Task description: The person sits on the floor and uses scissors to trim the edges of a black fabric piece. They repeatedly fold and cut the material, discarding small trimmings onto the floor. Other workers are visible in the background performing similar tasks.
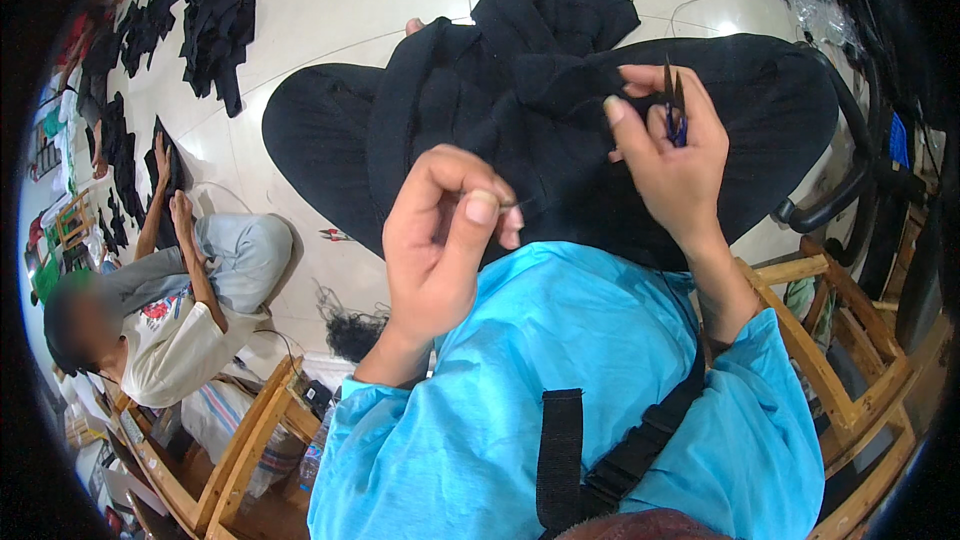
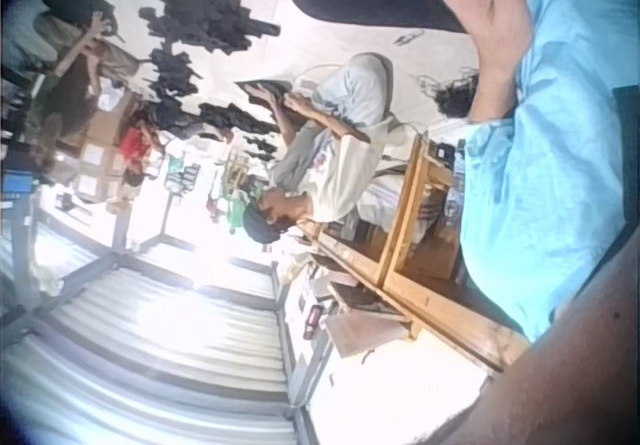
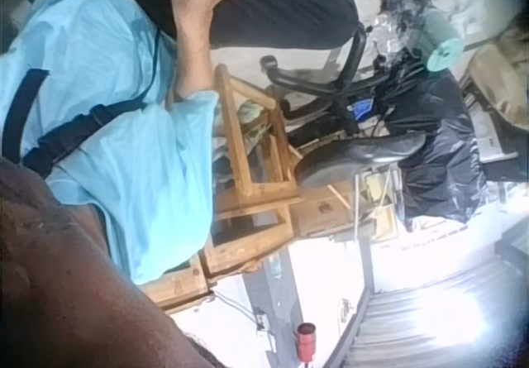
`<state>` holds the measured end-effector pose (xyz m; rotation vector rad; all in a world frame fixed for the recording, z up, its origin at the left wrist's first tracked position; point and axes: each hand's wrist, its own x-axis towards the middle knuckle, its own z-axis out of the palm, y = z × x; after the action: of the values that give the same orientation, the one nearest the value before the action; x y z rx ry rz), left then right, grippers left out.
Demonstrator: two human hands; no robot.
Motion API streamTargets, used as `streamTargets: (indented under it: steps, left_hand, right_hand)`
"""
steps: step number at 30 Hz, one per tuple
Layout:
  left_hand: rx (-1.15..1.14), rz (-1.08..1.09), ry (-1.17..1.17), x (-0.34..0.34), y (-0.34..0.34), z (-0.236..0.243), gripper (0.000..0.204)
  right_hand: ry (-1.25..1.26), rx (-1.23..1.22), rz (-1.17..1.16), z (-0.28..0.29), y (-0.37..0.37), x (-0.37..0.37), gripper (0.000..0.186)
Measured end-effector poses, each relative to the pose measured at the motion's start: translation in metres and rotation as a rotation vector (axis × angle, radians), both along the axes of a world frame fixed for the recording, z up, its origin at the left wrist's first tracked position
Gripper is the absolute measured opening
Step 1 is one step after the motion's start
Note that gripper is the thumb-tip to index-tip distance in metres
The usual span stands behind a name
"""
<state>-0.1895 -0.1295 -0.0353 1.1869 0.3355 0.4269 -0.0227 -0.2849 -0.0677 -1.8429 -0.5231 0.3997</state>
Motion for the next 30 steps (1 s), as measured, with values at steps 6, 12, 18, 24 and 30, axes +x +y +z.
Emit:
streamTargets:
  steps: [6, 12, 18, 24, 30]
  left_hand:
    - [-0.136, -0.165, -0.171, 0.039, 0.008, 0.016, 0.025]
    - [0.359, -0.169, 0.194, 0.03, 0.079, 0.028, 0.032]
    - [1.096, -0.299, 0.453, 0.071, 0.149, -0.007, 0.036]
    - [1.27, -0.667, 0.237, 0.123, 0.128, -0.059, 0.058]
    - [1.105, -0.674, 0.165, 0.176, 0.116, -0.052, 0.021]
  right_hand:
    - [0.587, 0.383, 0.567, 0.006, 0.006, -0.014, 0.02]
    - [0.588, 0.291, 0.467, 0.045, -0.035, 0.054, 0.02]
    - [0.196, 0.001, 0.295, 0.058, -0.033, 0.103, 0.028]
    - [-0.042, 0.005, 0.293, 0.072, 0.005, 0.127, 0.027]
    - [-0.233, 0.007, 0.377, 0.029, 0.037, 0.134, 0.031]
